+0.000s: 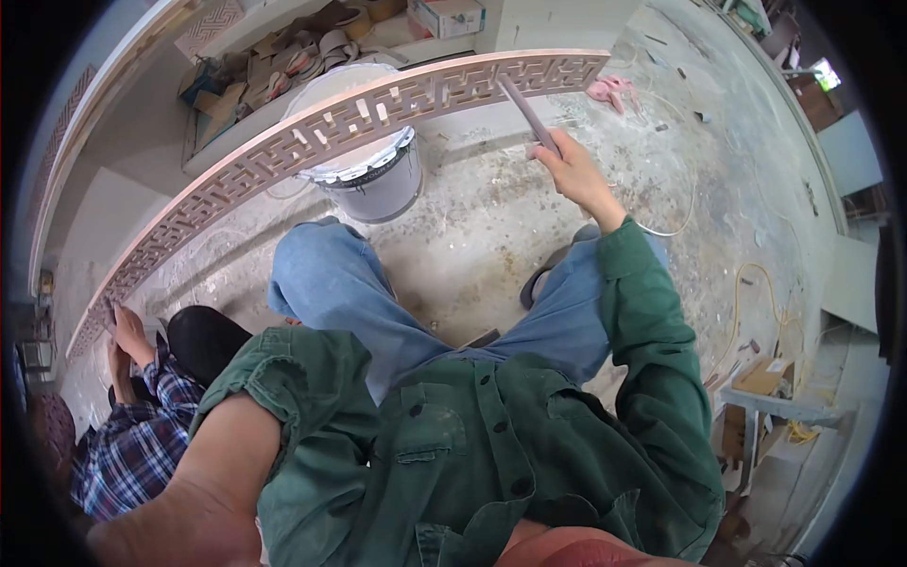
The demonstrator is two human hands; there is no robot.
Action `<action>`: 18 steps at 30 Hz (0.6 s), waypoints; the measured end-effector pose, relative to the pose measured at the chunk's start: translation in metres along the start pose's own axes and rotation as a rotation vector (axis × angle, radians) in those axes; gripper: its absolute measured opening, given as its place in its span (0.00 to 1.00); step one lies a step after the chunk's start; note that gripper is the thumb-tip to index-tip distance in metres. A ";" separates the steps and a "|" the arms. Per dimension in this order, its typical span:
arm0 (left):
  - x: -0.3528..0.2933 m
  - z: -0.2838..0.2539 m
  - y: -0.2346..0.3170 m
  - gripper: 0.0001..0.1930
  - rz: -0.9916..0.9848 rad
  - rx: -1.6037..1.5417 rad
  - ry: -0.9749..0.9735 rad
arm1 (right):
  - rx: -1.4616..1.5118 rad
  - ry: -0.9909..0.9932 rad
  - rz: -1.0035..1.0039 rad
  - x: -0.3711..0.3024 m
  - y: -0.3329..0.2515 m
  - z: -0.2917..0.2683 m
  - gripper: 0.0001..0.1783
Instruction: The person is sanding a decorative wooden lattice panel using sandpaper wrapped around a small wooden stick.
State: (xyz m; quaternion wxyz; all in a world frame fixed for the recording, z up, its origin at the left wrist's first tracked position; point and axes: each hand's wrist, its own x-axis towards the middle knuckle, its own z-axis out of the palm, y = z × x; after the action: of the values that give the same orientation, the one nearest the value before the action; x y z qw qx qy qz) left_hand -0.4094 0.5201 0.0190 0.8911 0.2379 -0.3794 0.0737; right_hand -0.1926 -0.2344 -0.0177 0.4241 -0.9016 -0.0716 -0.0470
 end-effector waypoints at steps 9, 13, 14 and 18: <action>0.025 -0.189 0.047 0.26 -0.417 -0.359 0.149 | -0.081 -0.290 -0.070 0.045 -0.015 -0.003 0.11; 0.033 -0.121 0.039 0.22 -0.273 -0.228 -0.020 | -0.072 -0.406 -0.083 0.069 -0.022 0.019 0.10; 0.043 -0.106 0.016 0.21 -0.254 -0.212 -0.077 | -0.076 -0.422 -0.066 0.073 -0.012 0.022 0.10; 0.103 -0.024 -0.073 0.18 -0.148 -0.099 -0.339 | 0.085 -0.481 0.052 0.077 0.007 0.048 0.10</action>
State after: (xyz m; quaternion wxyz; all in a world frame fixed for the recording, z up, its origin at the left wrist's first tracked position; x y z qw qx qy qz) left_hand -0.2987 0.4624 0.0505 0.8279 0.2300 -0.5089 -0.0518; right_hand -0.1142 -0.1955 -0.0424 0.4335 -0.8697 -0.1492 0.1829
